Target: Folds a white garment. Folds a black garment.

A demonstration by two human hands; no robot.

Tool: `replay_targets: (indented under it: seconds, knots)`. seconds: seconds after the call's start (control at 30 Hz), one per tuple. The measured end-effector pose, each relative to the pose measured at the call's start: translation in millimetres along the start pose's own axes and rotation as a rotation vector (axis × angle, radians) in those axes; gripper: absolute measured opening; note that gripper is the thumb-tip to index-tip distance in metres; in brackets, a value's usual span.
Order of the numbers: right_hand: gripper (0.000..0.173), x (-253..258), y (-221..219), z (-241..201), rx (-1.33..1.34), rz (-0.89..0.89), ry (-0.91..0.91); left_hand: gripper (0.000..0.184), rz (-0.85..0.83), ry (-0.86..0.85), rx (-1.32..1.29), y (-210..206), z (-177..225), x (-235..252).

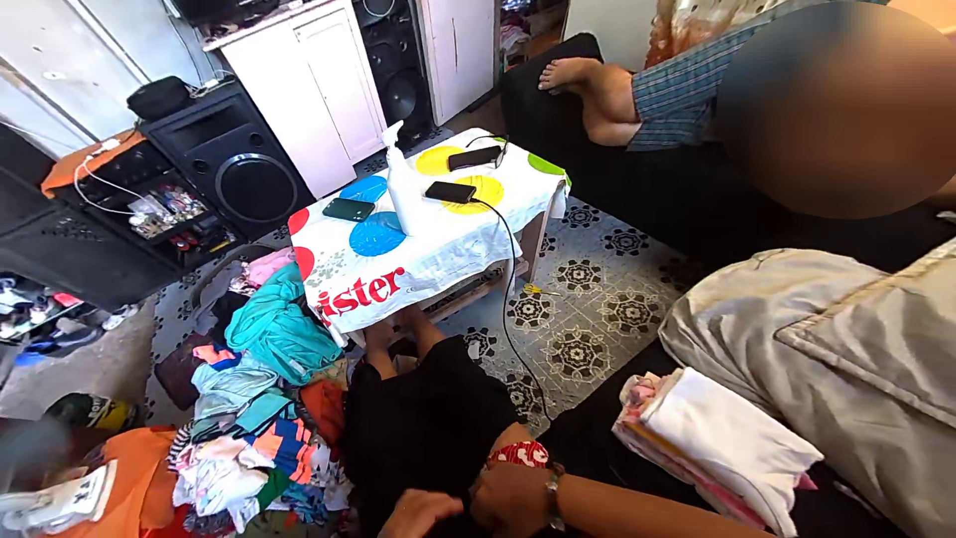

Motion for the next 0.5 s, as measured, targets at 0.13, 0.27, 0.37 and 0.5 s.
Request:
replay_targets:
  seconds: [0.13,0.27,0.37,0.5]
  knots:
    - [0.014,-7.6,17.3,-15.3,-0.001,0.619,0.0,0.052,-0.021,0.284,0.183,-32.3,-72.5,12.6]
    - [0.029,9.5,36.5,-17.2,0.2,0.916,0.077,0.023,0.302,0.008,0.008,4.5,-50.2,13.8]
    - [0.045,15.7,35.2,25.4,0.384,0.646,-0.084,0.028,0.444,-0.227,-0.231,64.8,-26.8,-11.8]
    - [0.065,15.9,10.0,83.1,0.062,0.367,-0.38,0.025,0.662,-0.349,-0.68,102.5,-19.9,-57.8]
Point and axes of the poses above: each hand's wrist, its own x-axis towards the middle knuckle, its own y-axis out of the back of the hand, z = x × y, the point moved 1 cm from there along x, towards the middle knuckle, and after that the axes turned 10 degrees about -x, right-handed, at the moved point
